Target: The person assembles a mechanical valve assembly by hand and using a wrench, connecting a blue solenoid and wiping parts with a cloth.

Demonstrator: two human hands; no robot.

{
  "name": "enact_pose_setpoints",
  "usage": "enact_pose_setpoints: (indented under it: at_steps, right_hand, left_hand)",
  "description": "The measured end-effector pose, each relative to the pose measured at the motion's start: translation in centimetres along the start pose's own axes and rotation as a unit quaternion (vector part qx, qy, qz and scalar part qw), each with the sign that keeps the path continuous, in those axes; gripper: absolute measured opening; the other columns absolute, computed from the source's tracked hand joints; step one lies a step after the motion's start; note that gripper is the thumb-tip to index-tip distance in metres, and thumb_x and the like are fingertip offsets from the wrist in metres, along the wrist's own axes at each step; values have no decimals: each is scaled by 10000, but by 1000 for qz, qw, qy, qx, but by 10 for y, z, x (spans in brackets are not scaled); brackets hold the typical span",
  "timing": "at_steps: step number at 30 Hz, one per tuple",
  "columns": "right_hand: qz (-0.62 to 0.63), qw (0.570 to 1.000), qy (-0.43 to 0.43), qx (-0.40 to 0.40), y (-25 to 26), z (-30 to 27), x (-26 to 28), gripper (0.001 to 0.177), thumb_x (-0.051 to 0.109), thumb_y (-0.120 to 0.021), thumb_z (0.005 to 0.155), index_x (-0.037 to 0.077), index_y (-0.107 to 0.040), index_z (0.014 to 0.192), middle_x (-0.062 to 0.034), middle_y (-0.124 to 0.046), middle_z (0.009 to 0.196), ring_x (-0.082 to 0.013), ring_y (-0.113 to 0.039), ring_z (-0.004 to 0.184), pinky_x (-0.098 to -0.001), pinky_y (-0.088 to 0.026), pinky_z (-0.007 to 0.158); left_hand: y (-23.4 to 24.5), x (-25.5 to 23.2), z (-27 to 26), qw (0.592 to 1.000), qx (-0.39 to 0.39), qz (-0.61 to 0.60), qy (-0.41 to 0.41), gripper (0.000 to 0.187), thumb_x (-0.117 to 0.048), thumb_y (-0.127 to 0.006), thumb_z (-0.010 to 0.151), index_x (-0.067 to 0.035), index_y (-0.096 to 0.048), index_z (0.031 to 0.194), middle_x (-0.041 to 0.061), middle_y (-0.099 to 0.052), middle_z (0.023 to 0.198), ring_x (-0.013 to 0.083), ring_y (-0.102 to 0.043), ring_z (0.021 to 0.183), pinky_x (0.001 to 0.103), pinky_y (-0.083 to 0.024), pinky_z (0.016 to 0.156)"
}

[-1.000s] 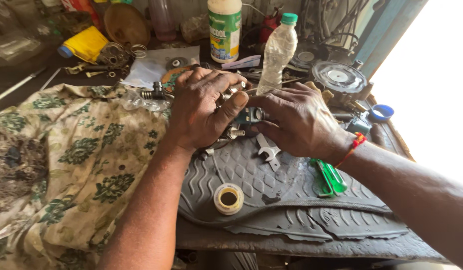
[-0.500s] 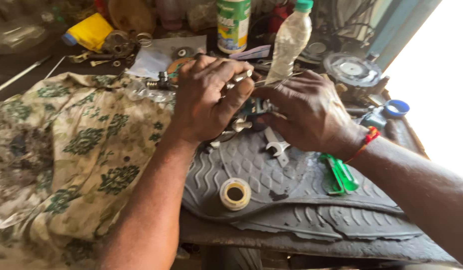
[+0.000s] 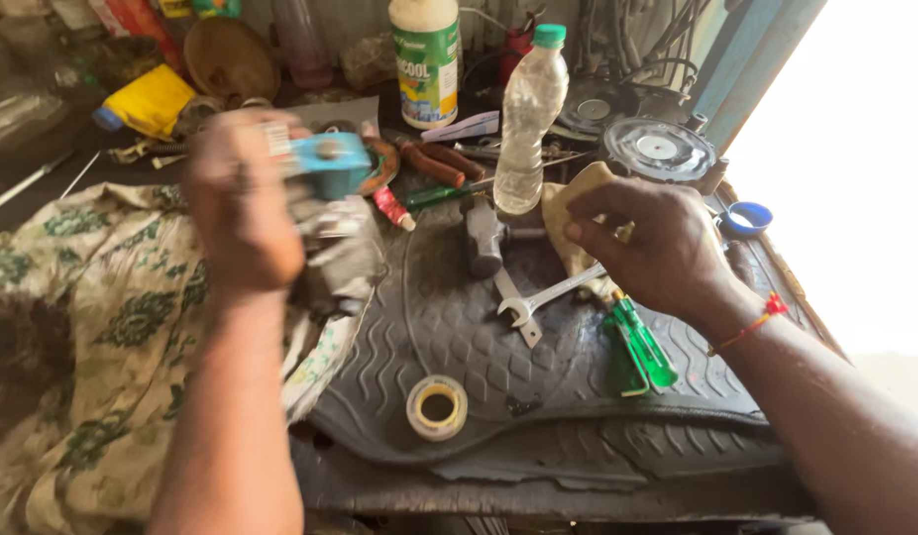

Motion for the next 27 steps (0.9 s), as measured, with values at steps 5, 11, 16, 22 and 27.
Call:
enact_pose_setpoints:
  at_steps: [5, 11, 16, 22, 27]
  right_hand:
    - [-22, 989, 146, 12, 1, -4, 6, 150, 232, -785, 833, 147, -798, 956, -79, -765, 937, -277, -719, 891, -421, -560, 805]
    - [-11, 954, 263, 143, -19, -21, 42, 197, 247, -815, 756, 123, -775, 904, -39, -723, 995, -273, -620, 1050, -443, -459, 912]
    - [-42, 949, 262, 169, -31, -29, 39, 244, 211, -798, 725, 141, -763, 956, -58, -665, 1017, -297, -571, 1083, -468, -421, 949]
    - [-42, 948, 277, 153, -36, -28, 34, 229, 221, -785, 775, 144, -727, 983, -53, -675, 1029, -294, -582, 1080, -484, -411, 946]
    - [-30, 949, 253, 184, -31, -22, 35, 210, 234, -754, 807, 149, -690, 988, -16, -707, 920, -268, -626, 1007, -477, -420, 934]
  left_hand:
    - [42, 1, -10, 984, -12, 170, -49, 411, -348, -457, 1184, -5, -659, 1080, 104, -689, 1061, 231, -590, 960, 349, -454, 865]
    - [20, 2, -14, 893, 58, 430, -119, 341, -420, -599, 1121, -129, -759, 1040, 50, -715, 947, 252, -586, 959, 402, -396, 967]
    - [-18, 2, -8, 898, 133, 409, -91, 497, -617, -671, 1090, -140, -788, 1015, 57, -751, 961, 266, -632, 1011, 473, -347, 966]
    - [-39, 1, -10, 898, 193, 394, -38, 558, -692, -655, 1005, -154, -801, 1029, 64, -760, 999, 274, -640, 1076, 470, -365, 995]
    - [-39, -1, -7, 903, 188, 385, -38, 612, -739, -647, 988, -151, -800, 1063, 71, -760, 1035, 269, -637, 1099, 463, -362, 983]
Point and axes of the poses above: each hand's wrist, its own z-axis towards the middle knuckle, its own y-axis out of the back of the hand, x = y × z, the point moved 8 cm from there along z, towards the middle knuckle
